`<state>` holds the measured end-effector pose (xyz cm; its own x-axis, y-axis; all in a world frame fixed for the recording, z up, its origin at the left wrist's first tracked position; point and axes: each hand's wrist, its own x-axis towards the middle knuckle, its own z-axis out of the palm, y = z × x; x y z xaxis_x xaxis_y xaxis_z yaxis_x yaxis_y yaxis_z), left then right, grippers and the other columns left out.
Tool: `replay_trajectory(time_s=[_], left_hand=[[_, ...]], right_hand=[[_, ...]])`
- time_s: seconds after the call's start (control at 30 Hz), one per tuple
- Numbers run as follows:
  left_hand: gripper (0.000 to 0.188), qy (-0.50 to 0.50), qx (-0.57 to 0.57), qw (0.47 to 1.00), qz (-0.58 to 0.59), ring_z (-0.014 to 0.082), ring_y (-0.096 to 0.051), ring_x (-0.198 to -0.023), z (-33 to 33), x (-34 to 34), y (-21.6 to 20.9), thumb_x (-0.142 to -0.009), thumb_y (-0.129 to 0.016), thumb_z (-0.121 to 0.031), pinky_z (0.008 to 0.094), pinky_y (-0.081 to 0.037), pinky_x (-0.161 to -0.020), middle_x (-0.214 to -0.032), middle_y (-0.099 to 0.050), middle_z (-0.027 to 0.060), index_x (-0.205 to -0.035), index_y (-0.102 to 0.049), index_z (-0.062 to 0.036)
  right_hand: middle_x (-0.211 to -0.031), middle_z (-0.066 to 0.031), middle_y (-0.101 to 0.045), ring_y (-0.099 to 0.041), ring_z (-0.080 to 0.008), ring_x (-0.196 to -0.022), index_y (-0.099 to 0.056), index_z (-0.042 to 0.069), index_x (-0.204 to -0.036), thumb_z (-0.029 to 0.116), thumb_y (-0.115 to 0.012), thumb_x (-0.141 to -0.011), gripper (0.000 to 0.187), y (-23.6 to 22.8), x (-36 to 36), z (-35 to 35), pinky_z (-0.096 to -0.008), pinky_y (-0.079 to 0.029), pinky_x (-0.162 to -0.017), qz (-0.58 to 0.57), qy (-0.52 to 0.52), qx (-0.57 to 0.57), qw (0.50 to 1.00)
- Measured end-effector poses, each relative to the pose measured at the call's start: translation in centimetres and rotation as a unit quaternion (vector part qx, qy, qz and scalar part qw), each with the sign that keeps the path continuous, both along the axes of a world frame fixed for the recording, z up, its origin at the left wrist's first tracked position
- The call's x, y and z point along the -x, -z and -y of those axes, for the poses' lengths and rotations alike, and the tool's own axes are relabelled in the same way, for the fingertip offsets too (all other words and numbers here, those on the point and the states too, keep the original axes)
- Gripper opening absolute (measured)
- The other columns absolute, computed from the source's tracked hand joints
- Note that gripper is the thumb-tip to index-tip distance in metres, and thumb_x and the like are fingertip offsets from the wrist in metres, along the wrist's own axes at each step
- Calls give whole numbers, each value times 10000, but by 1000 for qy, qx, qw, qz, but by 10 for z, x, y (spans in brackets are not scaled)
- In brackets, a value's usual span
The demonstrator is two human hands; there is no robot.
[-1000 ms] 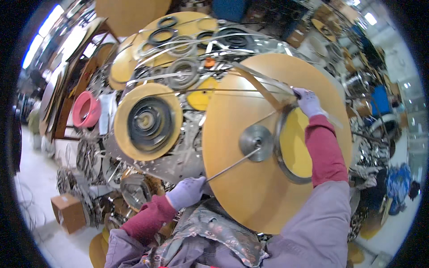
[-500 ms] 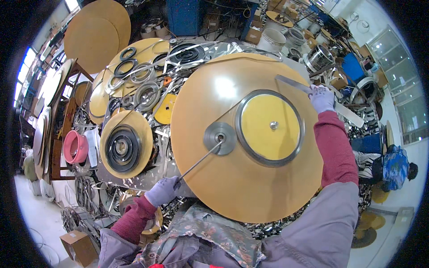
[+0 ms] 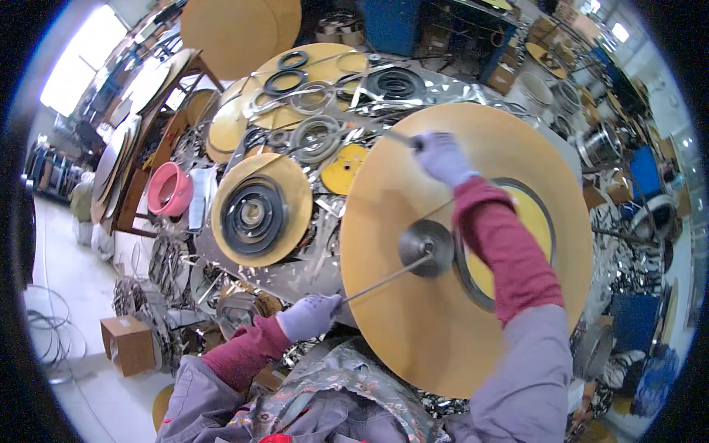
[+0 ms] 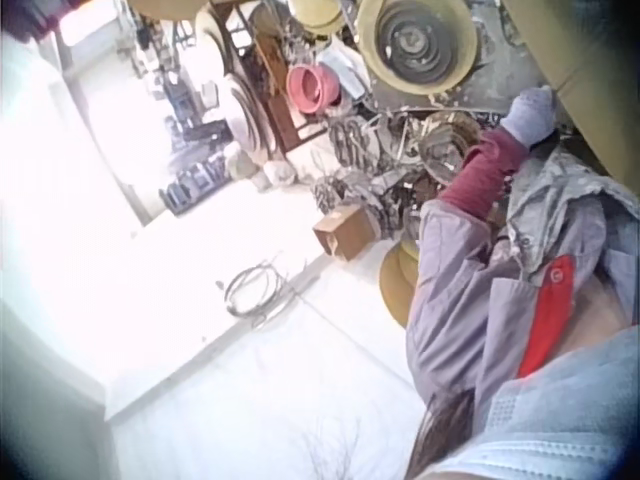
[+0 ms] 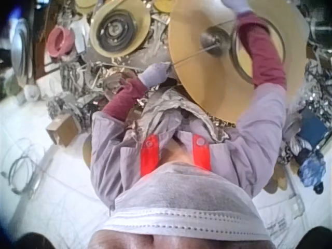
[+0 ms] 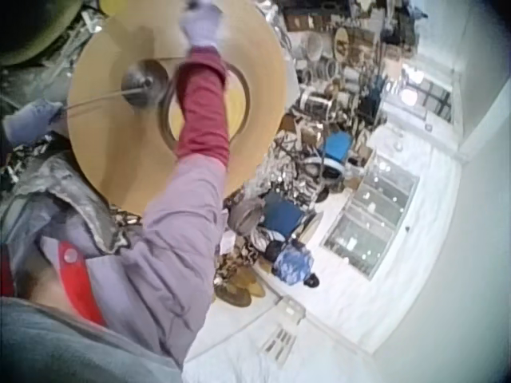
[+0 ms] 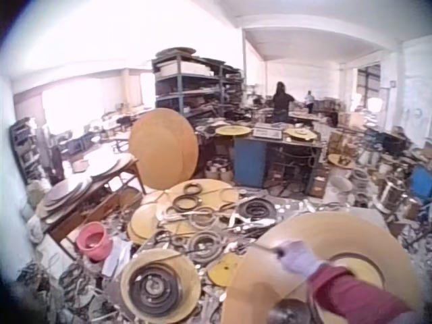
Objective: The person uses a metal straightedge and a long rod to trim the edges of a metal ring mounted on a rotating yellow disc. They repeatedly scrape the ring's edge, remove the ring, and place it on a pile of scrap metal. The person then places a new ring on the disc and continues the trimming process.
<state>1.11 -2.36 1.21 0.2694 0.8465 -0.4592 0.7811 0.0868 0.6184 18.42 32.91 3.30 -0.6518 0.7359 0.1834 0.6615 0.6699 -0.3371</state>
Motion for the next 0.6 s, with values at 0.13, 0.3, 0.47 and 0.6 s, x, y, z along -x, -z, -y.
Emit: replay_trajectory(time_s=[0.13,0.3,0.47,0.6], left_hand=[[182,-43,-10,999,22,399,-605,-754,21,-13,10,-809,-494,-113,478,-473,-684,-753,-605,229,-935,-491,18],[208,-67,-23,997,32,387,-605,-745,23,-22,6,-805,-495,-89,469,-470,-661,-744,-603,212,-977,-478,25],[200,-58,-13,998,35,381,-604,-745,29,-21,6,-833,-501,-115,467,-466,-648,-743,-602,206,-985,-473,12],[155,-63,-36,996,57,385,-603,-723,35,-21,22,-841,-488,-116,479,-463,-643,-734,-596,223,-934,-480,7]], right_hand=[[-933,-156,-644,-626,-306,-887,-637,96,-1000,106,-466,-815,253,39,164,47,-416,-479,-809,-58,-95,30,993],[-1110,-135,-606,-576,-292,-1040,-604,119,-1106,79,-461,-824,318,79,257,55,-377,-450,-887,-89,-83,79,989],[-1027,-142,-635,-609,-297,-966,-610,123,-1077,102,-475,-833,280,85,232,46,-397,-467,-849,21,-84,59,995],[-974,-143,-648,-620,-312,-915,-613,124,-1064,123,-525,-815,264,72,117,37,-405,-478,-805,15,-49,36,998]])
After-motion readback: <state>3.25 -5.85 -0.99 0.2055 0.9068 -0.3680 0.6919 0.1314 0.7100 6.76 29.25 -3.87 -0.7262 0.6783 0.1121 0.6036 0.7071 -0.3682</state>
